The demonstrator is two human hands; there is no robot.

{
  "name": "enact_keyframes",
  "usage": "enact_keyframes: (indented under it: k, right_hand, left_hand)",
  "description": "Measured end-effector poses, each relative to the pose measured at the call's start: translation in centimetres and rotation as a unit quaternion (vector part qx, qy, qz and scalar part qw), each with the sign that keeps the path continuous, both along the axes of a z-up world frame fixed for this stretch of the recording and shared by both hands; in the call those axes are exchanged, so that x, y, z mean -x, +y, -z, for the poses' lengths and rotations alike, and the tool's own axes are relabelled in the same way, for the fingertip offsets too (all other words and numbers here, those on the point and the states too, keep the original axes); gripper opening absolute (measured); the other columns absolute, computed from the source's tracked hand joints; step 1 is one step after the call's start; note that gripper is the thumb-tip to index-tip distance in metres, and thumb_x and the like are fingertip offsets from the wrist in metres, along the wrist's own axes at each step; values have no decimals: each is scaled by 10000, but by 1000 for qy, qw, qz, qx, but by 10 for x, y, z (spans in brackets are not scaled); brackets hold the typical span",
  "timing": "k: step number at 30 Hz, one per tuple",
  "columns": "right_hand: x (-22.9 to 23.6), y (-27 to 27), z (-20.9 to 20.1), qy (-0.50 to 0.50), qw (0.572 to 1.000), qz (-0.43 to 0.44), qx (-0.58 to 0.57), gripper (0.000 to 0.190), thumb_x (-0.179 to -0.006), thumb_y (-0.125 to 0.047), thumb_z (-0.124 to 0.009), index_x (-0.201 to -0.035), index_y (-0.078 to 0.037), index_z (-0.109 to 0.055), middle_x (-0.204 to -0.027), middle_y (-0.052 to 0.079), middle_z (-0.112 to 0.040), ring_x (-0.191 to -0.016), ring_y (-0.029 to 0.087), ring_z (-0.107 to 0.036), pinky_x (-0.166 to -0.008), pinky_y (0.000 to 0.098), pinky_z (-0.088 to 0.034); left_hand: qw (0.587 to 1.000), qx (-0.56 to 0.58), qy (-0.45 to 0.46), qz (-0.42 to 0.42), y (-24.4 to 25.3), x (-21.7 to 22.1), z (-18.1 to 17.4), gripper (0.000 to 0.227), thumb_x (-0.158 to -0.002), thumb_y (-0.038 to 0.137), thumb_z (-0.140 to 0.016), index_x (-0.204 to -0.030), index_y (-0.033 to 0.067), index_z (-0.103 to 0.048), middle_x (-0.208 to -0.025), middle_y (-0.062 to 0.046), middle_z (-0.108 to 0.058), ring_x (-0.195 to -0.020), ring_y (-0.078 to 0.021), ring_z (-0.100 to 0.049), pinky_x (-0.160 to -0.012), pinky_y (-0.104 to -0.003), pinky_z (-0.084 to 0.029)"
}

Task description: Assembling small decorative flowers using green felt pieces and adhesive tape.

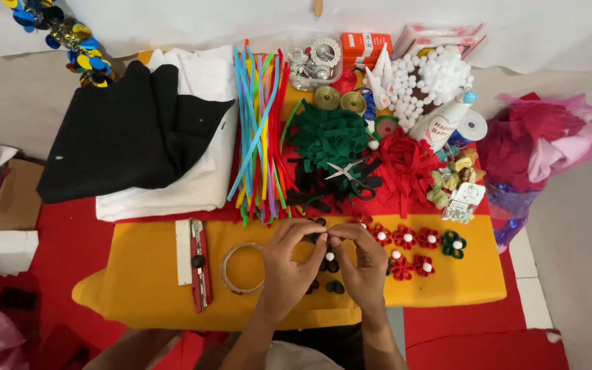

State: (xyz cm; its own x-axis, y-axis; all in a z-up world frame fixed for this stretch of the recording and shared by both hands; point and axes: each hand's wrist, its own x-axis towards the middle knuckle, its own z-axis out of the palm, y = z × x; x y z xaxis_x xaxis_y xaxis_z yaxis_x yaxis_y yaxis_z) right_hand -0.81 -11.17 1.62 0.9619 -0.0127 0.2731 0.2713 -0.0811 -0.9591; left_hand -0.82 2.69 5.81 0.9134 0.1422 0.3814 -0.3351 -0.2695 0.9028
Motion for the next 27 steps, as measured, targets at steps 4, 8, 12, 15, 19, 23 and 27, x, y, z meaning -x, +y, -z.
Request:
enact_keyframes:
  k: [4, 8, 12, 15, 19, 23, 27]
  right_hand:
    - [3, -2, 1, -6, 1000, 0, -3, 166, -931, 41, -656, -1089, 7, -694, -1105, 114, -694, -971, 197, -645, -873, 290, -528]
    - [7, 0, -3, 4, 1000, -6, -7, 388, -812, 151, -692, -1173, 13, -658, -1097, 93, -661, -897, 155, -636, -830, 259, -544]
    - [7, 6, -13, -59, 992, 38, 106, 463, -746, 113, -756, -1184, -5, -660, -1083, 82, -694, -868, 167, -657, -801, 270, -553]
    - [7, 9, -16, -78, 983, 67, 154, 388, -743, 67, -773, -1114, -4, -682, -1083, 94, -703, -880, 205, -671, -803, 298, -557]
    - [4, 3, -13, -65, 987, 51, 138, 397, -745, 74, -772, -1124, -13, -692, -1072, 83, -705, -866, 188, -667, -794, 283, -560]
    - [4, -2, -5, -52, 992, 34, 106, 428, -744, 87, -771, -1152, -20, -699, -1131, 89, -692, -939, 195, -674, -851, 294, -562]
    - [1, -6, -10, -48, 997, -9, 60, 341, -834, 53, -761, -1164, -7, -699, -1144, 105, -677, -911, 181, -659, -828, 285, -572]
  left_hand:
    - [1000, 21, 8, 0, 0, 0, -5, 159, -819, -12, -728, -973, 21, -704, -963, -60, -689, -801, -171, -667, -735, -281, -570]
    - [996, 86, 24, 5, -2, 0, -3, 149, -833, -36, -723, -977, -5, -700, -956, -73, -689, -770, -151, -677, -716, -254, -598]
    - [992, 116, 53, 11, -4, 1, 1, 121, -839, -21, -716, -959, -21, -700, -971, -81, -690, -781, -152, -691, -725, -249, -612]
    - [990, 127, 58, 18, -6, 2, 3, 119, -847, -16, -716, -964, -23, -701, -985, -82, -681, -802, -154, -683, -734, -248, -612]
    - [985, 157, 67, 35, -6, 1, 9, 93, -905, 13, -682, -983, -36, -699, -991, -76, -684, -802, -140, -659, -723, -243, -591]
    - [958, 258, 98, 83, -5, -1, 30, 115, -932, -10, -655, -1036, -43, -691, -1048, -87, -684, -835, -144, -648, -747, -252, -571]
    - [930, 325, 120, 120, -2, -3, 41, 123, -915, -46, -666, -1038, -52, -680, -1006, -116, -699, -839, -152, -652, -756, -254, -565]
